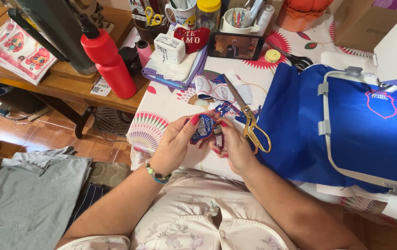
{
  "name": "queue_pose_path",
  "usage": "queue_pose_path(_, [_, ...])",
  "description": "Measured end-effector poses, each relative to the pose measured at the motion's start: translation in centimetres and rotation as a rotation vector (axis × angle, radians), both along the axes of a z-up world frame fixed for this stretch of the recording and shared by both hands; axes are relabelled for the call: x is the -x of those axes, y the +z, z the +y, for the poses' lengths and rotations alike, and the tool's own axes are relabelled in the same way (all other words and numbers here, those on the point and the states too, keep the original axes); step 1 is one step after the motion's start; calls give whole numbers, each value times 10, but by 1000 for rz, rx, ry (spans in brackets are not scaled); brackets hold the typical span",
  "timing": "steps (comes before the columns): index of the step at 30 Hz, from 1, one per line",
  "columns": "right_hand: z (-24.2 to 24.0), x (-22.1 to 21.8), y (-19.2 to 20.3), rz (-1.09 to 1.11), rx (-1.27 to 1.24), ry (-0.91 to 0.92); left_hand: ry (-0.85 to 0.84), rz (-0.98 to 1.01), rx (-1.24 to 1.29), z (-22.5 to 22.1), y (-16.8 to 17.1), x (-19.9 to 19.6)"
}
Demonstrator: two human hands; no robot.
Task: Trimming excess fabric from embroidered patches using scissors
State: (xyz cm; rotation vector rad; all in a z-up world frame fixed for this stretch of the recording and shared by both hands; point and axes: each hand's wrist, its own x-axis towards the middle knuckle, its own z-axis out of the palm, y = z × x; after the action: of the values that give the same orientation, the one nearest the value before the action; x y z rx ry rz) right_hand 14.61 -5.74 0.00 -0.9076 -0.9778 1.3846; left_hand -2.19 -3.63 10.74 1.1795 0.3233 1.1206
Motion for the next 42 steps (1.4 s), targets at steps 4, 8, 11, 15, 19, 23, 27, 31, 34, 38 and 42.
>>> queue_pose_path(4, [-1,-3,3,-49,-15,19,9,8,7,1,-8,0])
queue_pose_path(8, [-1,-3,3,-44,-30,26,8,55,-19,2,-10,3])
queue_pose_path(11, [-6,4,25,-43,-39,26,15,71,-22,3,-14,4])
queue_pose_path(15, [-6,7,30,-28,-31,19,36,91,-15,0,-3,5])
queue_pose_path(19, [-3,1,16,-44,-29,30,14,109,-38,-1,-1,6])
queue_pose_path(23, [-5,3,22,-35,-24,9,16,112,-33,-1,-3,7])
queue_pose_path(27, [-1,-1,5,-14,-6,-12,25,156,-28,2,-12,7])
queue_pose_path(31, [-2,1,10,10,-6,-25,34,113,-4,-2,-1,7])
queue_pose_path(34, [-1,1,9,5,-5,-18,42,156,-29,-6,9,5])
queue_pose_path(38, [-5,6,26,-31,-22,28,21,148,-14,-2,1,6])
queue_pose_path(42, [-4,3,20,-39,-32,38,19,162,-8,0,-5,4])
